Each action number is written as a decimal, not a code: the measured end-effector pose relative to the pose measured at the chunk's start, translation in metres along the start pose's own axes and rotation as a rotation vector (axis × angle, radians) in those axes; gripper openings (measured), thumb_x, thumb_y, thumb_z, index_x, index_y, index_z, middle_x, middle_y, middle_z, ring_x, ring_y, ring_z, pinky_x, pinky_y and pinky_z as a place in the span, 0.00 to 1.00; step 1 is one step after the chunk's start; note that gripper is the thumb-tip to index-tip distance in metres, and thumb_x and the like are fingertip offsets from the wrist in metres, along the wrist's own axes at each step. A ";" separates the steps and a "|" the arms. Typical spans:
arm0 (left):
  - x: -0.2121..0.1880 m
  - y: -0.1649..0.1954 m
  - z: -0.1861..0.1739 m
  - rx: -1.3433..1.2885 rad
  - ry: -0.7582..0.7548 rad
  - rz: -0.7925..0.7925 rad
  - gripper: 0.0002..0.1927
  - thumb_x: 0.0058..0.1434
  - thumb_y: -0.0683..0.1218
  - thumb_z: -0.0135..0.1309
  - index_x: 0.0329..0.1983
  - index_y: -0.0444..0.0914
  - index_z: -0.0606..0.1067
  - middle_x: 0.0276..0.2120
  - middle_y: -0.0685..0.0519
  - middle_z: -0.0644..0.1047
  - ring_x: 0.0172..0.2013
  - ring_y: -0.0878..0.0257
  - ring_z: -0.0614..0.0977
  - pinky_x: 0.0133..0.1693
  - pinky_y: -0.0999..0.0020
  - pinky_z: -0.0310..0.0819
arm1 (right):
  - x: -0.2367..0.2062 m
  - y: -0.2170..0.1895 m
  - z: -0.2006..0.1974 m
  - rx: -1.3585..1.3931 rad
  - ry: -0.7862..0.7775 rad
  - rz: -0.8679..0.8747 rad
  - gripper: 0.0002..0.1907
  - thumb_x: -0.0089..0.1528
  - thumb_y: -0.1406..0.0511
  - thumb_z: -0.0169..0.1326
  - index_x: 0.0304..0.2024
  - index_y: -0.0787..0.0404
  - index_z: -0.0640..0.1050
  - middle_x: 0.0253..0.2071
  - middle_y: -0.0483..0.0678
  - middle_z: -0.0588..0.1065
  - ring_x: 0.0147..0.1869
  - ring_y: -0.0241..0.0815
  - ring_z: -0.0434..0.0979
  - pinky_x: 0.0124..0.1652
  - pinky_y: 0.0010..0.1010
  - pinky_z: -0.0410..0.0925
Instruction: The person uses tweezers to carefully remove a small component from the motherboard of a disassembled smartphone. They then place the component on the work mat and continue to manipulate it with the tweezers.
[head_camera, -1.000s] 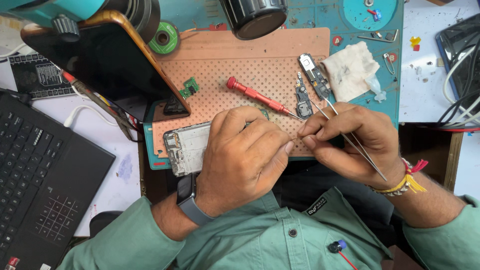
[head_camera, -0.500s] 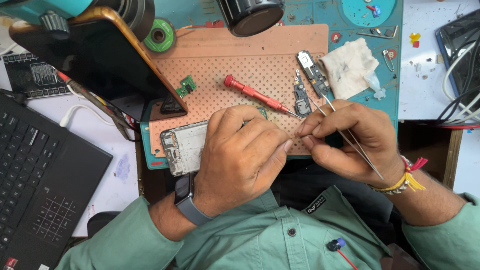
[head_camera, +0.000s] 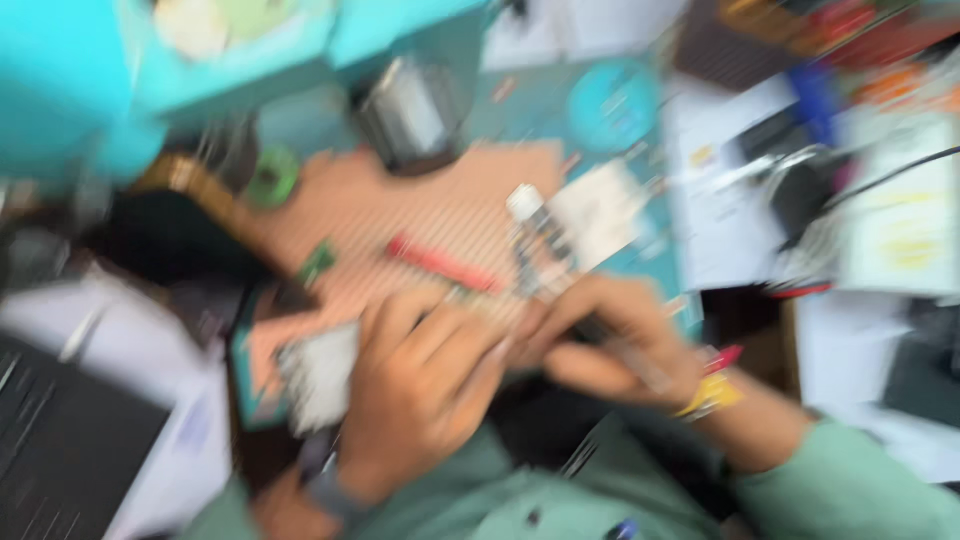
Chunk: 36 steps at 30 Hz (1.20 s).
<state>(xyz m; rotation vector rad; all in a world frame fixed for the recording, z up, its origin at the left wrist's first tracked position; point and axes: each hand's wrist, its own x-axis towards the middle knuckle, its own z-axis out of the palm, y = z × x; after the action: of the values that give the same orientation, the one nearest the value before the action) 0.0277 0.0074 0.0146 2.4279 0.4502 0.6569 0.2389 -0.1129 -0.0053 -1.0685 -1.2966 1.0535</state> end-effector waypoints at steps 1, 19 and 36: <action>0.002 -0.001 0.003 0.024 0.045 0.000 0.10 0.56 0.44 0.62 0.42 0.41 0.80 0.38 0.55 0.80 0.46 0.53 0.76 0.50 0.55 0.66 | 0.002 -0.002 -0.001 -0.044 0.002 -0.012 0.07 0.65 0.75 0.58 0.44 0.65 0.74 0.43 0.54 0.82 0.48 0.45 0.87 0.51 0.35 0.81; -0.008 -0.058 0.064 0.217 0.261 0.076 0.07 0.39 0.52 0.65 0.22 0.49 0.81 0.25 0.66 0.82 0.35 0.61 0.80 0.39 0.61 0.73 | 0.003 -0.016 0.002 -0.121 0.073 0.074 0.10 0.63 0.74 0.60 0.43 0.63 0.73 0.40 0.46 0.78 0.38 0.31 0.77 0.37 0.23 0.70; -0.006 -0.003 0.005 0.026 0.083 0.029 0.08 0.61 0.44 0.61 0.43 0.39 0.79 0.43 0.56 0.79 0.50 0.55 0.75 0.53 0.55 0.64 | -0.003 0.016 0.003 -0.266 0.060 -0.070 0.12 0.61 0.77 0.57 0.43 0.62 0.69 0.42 0.49 0.76 0.45 0.36 0.79 0.45 0.27 0.73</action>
<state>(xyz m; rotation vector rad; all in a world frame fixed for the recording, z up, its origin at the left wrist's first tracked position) 0.0248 0.0048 0.0068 2.4430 0.4600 0.7706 0.2364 -0.1123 -0.0211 -1.2336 -1.4422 0.8056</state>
